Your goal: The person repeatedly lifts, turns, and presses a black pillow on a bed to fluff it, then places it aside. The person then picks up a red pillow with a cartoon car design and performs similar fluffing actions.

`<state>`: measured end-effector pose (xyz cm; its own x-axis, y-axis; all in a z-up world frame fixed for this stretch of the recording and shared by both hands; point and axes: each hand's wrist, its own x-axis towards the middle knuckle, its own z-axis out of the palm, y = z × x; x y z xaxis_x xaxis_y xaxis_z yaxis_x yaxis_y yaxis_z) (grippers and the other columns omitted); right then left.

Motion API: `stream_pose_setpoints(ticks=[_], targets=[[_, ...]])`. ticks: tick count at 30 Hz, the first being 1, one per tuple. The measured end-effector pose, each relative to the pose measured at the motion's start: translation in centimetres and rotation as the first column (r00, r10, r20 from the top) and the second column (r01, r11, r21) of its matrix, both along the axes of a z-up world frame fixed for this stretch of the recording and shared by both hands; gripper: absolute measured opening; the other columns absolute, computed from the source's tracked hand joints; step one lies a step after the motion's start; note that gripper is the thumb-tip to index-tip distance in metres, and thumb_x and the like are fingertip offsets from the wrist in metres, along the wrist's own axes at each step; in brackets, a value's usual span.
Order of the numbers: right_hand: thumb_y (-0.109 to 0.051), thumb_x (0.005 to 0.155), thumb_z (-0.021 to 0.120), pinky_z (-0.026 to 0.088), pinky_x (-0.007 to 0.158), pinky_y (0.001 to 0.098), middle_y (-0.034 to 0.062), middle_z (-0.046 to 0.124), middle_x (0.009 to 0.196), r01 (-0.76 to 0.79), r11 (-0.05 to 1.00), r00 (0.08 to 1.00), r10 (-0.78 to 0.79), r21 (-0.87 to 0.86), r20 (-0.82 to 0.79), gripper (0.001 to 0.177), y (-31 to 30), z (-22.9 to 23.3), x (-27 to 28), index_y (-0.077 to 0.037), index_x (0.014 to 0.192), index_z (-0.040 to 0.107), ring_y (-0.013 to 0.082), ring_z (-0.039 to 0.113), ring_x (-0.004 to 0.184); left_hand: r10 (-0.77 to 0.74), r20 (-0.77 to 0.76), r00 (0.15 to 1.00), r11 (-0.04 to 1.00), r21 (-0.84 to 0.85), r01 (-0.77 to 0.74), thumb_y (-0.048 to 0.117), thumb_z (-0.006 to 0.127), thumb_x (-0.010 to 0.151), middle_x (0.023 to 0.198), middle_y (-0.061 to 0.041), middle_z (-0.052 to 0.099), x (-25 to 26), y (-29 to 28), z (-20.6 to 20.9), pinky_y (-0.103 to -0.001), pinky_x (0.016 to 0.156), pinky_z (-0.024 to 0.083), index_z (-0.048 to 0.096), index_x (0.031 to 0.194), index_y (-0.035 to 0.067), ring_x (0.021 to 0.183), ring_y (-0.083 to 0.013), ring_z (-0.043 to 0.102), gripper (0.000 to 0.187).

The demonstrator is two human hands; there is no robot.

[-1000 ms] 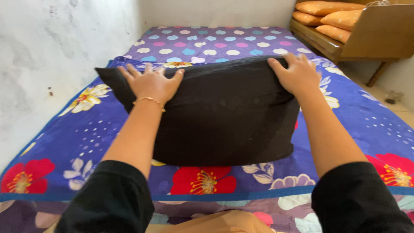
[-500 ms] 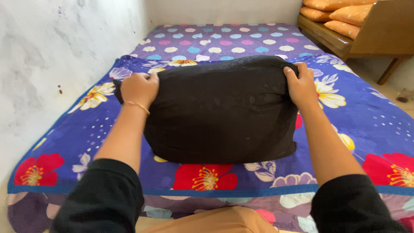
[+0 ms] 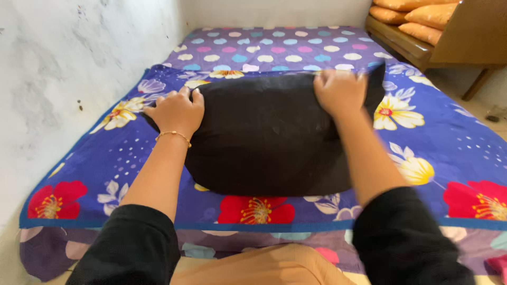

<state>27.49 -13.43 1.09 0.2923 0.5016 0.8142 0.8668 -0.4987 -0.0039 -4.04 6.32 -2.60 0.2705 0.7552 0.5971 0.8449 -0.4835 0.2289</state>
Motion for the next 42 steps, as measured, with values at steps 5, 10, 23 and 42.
stream_pose_setpoints(ticks=[5,10,23,42], targets=[[-0.043,0.098,0.053,0.037,0.1,0.0568,0.0129,0.075,0.11,0.041,0.999,0.997,-0.042,-0.025,-0.059,0.039,1.2,-3.9,3.8,-0.014,0.106,0.078,0.0344,0.066,0.105,0.005,0.005,1.0,0.998,0.066,-0.005,0.05,0.043,0.101,0.131,-0.023,0.065,0.9,0.1,2.7,-0.08,0.107,0.007,0.07,0.125,0.007,0.132,-0.0455,0.049,0.056],[-0.044,0.099,0.054,0.037,0.098,0.0558,0.0121,0.075,0.11,0.038,0.999,0.997,-0.041,0.033,0.073,0.039,-0.7,-3.0,4.5,-0.015,0.108,0.078,0.0359,0.066,0.102,-0.386,0.156,0.909,0.841,0.464,0.277,0.053,0.051,0.102,0.145,-0.024,0.054,4.7,-1.6,7.6,-0.078,0.102,0.0,0.062,0.137,0.001,0.14,-0.0431,0.035,0.064],[-0.054,0.1,0.056,0.002,0.088,0.099,0.0314,0.059,0.135,-0.06,0.982,0.995,0.044,0.181,0.09,0.059,1.3,4.3,-1.3,-0.005,0.131,0.066,0.0496,0.049,0.127,-0.213,0.01,0.977,0.954,0.219,0.206,0.051,0.044,0.1,0.14,-0.019,0.061,5.6,-2.4,-1.5,-0.076,0.112,0.009,0.066,0.136,0.01,0.142,-0.0402,0.041,0.059],[-0.044,0.112,0.037,0.019,0.109,0.0768,0.0199,0.063,0.14,-0.135,0.989,0.967,0.118,0.062,0.226,0.051,2.2,2.3,-0.7,-0.009,0.133,0.067,0.0463,0.049,0.139,-0.228,0.058,0.972,0.933,0.3,0.201,0.047,0.053,0.096,0.139,-0.022,0.059,4.9,-3.3,-1.6,-0.076,0.109,0.018,0.065,0.132,0.005,0.139,-0.0399,0.042,0.057]])
